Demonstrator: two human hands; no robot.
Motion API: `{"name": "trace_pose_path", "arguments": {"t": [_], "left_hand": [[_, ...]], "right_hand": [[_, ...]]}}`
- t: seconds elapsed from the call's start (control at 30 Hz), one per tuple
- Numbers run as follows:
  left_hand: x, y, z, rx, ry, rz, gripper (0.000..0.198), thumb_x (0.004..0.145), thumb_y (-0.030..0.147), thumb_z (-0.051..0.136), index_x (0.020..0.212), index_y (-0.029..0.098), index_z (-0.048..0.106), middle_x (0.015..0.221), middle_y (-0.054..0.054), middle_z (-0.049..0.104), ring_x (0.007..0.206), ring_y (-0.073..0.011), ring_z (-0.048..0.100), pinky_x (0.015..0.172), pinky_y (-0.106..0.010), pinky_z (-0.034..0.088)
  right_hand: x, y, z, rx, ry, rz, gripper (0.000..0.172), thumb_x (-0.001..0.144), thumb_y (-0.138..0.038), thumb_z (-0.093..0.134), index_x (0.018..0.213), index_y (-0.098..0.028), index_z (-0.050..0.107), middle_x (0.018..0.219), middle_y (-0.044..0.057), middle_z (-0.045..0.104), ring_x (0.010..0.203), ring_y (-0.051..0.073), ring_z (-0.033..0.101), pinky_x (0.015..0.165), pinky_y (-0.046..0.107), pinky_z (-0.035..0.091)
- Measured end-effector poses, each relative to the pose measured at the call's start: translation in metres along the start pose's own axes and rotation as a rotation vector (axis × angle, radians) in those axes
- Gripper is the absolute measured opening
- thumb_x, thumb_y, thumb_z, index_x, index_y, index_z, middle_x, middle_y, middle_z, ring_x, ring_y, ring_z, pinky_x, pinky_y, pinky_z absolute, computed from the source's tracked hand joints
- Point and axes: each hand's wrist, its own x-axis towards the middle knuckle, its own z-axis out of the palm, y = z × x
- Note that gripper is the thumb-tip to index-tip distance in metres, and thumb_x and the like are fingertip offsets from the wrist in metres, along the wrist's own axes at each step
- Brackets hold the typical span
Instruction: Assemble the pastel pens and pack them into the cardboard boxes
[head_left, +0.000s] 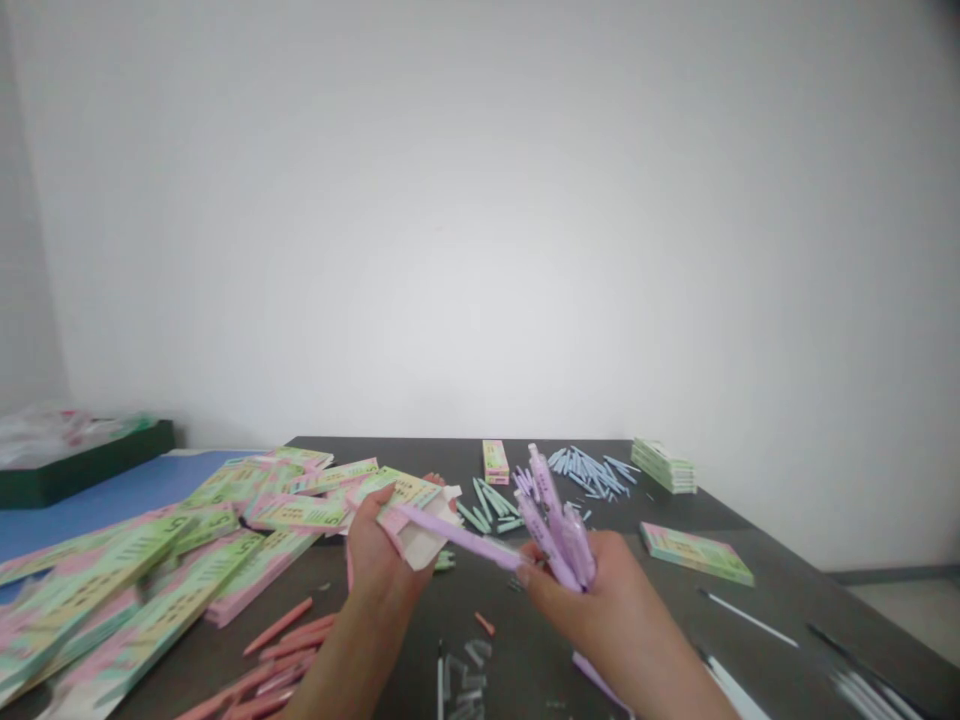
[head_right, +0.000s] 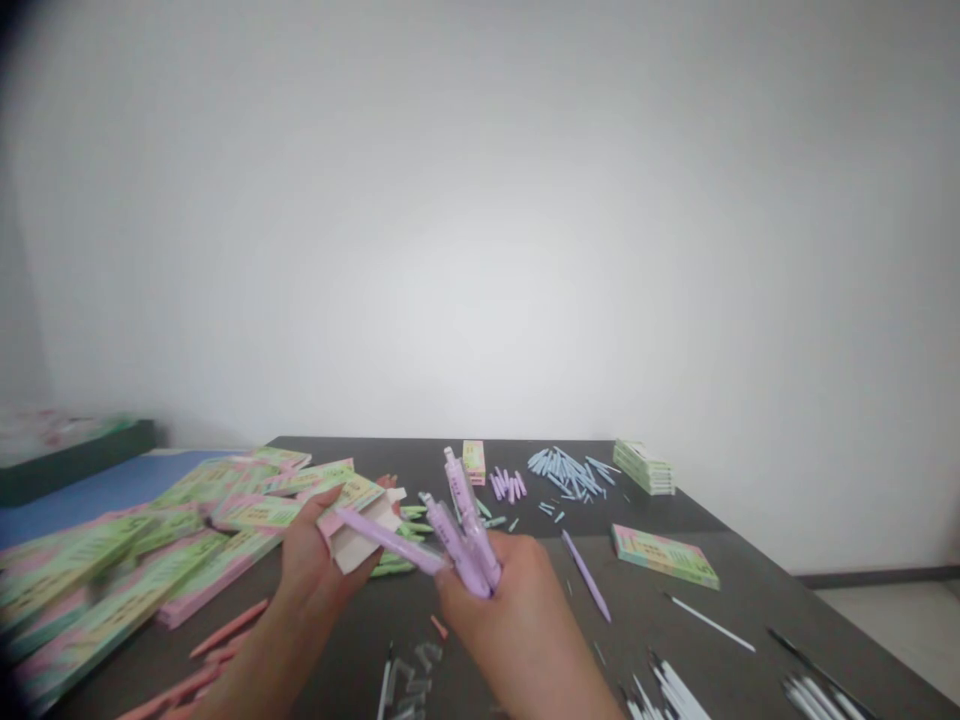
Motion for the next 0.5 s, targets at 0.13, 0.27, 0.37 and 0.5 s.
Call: {"name": "trace_pose_path", "arguments": {"t": [0.13,0.27,0.37,0.5], "left_hand": [[0.004,-0.004,-0.003,-0.009,0.013,0.002,0.022,0.075,0.019,0.045,0.09,0.009,0.057,0.074,-0.011,0.065,0.066,-0.0245,0.065,0.062,-0.044,0.054],[0.007,-0.01,-0.006,0.003,0.014,-0.019,0.022,0.075,0.02,0.044,0.088,0.008,0.057,0.074,-0.013,0.065,0.065,-0.0254,0.065,0.061,-0.045,0.054],[0.008,-0.009,-0.007,0.008,0.025,-0.022,0.021,0.075,0.02,0.044,0.087,0.008,0.056,0.073,-0.013,0.065,0.064,-0.0249,0.065,0.061,-0.043,0.054],[0.006,-0.007,-0.006,0.026,0.014,-0.027,0.023,0.075,0.018,0.045,0.09,0.006,0.056,0.071,-0.012,0.066,0.065,-0.0242,0.065,0.061,-0.04,0.054]], "right_hand": [[0.001,0.001,-0.004,-0.06,0.011,0.004,0.012,0.071,-0.024,0.055,0.069,-0.015,0.063,0.05,-0.005,0.042,0.046,0.009,0.031,0.044,0.021,0.023],[-0.001,0.002,-0.008,-0.125,-0.028,-0.012,0.009,0.071,-0.021,0.054,0.067,-0.015,0.06,0.049,-0.006,0.038,0.046,0.008,0.03,0.045,0.021,0.022],[-0.003,0.003,-0.013,-0.149,-0.029,-0.009,0.009,0.071,-0.02,0.054,0.065,-0.016,0.059,0.048,-0.006,0.037,0.045,0.008,0.029,0.044,0.021,0.021],[-0.004,0.004,-0.016,-0.13,0.025,-0.058,0.01,0.07,-0.02,0.056,0.061,-0.017,0.059,0.046,-0.005,0.038,0.043,0.008,0.029,0.042,0.022,0.019]]}}
